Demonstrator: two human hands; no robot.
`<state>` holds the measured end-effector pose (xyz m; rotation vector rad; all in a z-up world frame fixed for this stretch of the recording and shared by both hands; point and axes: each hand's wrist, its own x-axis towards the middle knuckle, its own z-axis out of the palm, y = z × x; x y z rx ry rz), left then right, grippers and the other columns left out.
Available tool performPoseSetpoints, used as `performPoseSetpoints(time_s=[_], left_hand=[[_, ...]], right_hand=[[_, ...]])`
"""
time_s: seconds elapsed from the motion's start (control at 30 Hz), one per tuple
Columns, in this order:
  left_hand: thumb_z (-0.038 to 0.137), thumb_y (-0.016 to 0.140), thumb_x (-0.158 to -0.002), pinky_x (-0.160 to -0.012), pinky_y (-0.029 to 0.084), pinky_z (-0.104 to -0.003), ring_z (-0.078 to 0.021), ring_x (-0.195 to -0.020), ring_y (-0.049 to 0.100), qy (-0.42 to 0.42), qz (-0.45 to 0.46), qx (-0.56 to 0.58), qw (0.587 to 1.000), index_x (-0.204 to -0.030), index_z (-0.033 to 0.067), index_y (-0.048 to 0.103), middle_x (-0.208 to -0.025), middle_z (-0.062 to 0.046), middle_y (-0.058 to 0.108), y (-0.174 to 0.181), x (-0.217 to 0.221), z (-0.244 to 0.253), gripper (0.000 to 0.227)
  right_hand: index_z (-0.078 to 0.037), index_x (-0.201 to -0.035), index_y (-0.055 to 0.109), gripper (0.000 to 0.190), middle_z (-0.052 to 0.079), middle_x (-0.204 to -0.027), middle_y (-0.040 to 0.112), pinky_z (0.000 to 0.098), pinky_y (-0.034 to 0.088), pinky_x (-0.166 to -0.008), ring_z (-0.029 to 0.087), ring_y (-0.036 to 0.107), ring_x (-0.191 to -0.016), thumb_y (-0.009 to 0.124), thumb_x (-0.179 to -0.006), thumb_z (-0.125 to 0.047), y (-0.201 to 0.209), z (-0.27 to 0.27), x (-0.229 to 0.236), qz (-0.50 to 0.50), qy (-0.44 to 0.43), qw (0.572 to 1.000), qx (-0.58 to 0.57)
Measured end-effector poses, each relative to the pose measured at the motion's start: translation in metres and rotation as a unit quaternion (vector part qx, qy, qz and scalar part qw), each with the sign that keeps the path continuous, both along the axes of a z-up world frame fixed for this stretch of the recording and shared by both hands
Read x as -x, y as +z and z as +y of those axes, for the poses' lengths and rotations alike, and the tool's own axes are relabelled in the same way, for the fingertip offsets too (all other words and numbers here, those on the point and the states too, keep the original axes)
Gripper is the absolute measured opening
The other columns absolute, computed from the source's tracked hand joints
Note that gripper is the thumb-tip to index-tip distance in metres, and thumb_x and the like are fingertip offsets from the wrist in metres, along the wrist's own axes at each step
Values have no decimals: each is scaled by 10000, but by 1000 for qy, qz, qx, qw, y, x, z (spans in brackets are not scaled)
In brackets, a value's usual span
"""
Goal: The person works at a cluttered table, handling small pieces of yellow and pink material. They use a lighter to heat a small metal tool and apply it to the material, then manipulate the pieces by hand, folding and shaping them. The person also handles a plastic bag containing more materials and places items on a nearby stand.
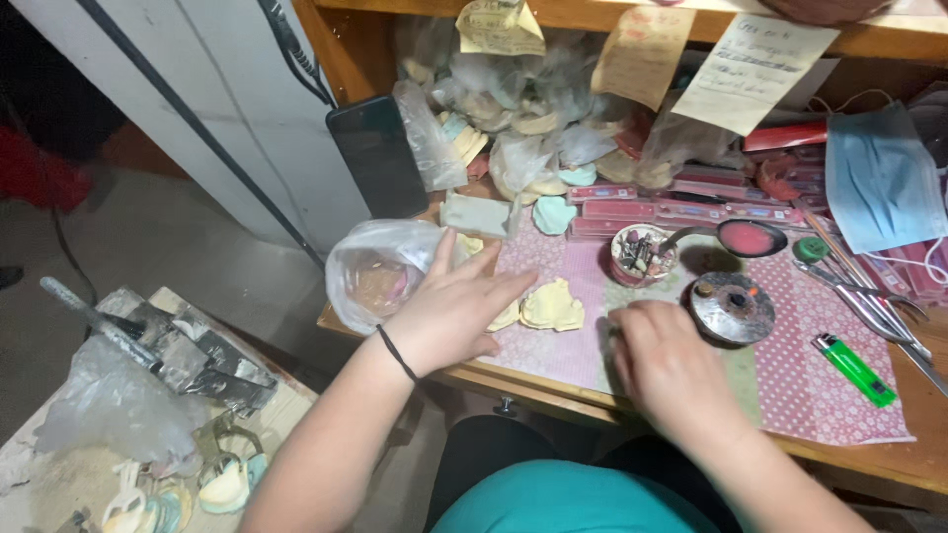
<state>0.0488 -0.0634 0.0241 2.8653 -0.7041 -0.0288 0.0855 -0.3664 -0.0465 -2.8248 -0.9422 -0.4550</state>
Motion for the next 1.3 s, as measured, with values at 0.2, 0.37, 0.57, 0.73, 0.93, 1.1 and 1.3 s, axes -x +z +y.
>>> performPoseSetpoints(time_s=[0.2,0.37,0.57,0.73,0.93,1.1,1.3], left_hand=[[-86,649,-767,-1207,-3,-799,-410,-1545,276,-1,61,-71,996,-1516,151,459,-1324,-52,692,14,1,0,808],[35,744,-716,-1181,37,-808,-417,-1429,444,25,-92,-39,995,-1443,126,554,-1347,2,686,-1,23,27,756],[248,864,-789,-1203,220,-681,-243,-1387,560,95,-182,86,975,-1407,211,632,-1475,27,636,-9,28,56,661],[121,691,-888,-994,379,-444,-247,-1199,666,226,-244,99,938,-1213,165,698,-1280,-1,730,-23,27,56,328],[158,667,-824,-928,371,-497,-281,-1284,560,123,-287,-43,949,-1323,214,651,-1417,-3,646,-1,29,7,502],[222,786,-693,-1135,177,-821,-360,-1438,454,-1,-135,-53,989,-1416,155,562,-1374,12,662,-14,3,1,760],[439,909,-611,-1200,258,-690,-236,-1168,591,6,-76,-127,989,-1425,249,556,-1126,30,657,-11,-12,5,908]], right_hand=[[-58,-1221,619,497,160,-1229,634,498,482,-1044,384,587,-1159,668,-732,-134,2,5,11,-44,120,989,-76],[-127,-1366,595,588,109,-1398,630,471,430,-1137,357,532,-1370,635,-781,-173,-9,0,9,-16,82,994,-77],[-129,-1362,604,592,98,-1398,638,468,428,-1147,346,541,-1363,610,-770,-125,-2,2,11,-4,76,993,-90],[-103,-1350,603,580,117,-1376,652,479,421,-1162,362,558,-1358,596,-771,-66,-1,2,11,-2,86,991,-107],[-38,-1264,644,403,204,-1352,671,523,432,-1174,430,601,-1321,563,-871,-4,3,4,8,-5,124,978,-166],[-13,-1300,607,328,238,-1355,646,580,433,-1162,456,596,-1312,538,-980,-30,17,-7,16,-9,187,962,-196],[-19,-1167,668,272,182,-1227,704,533,563,-1030,423,682,-1160,477,-1069,-185,30,-40,27,-68,240,931,-267]])
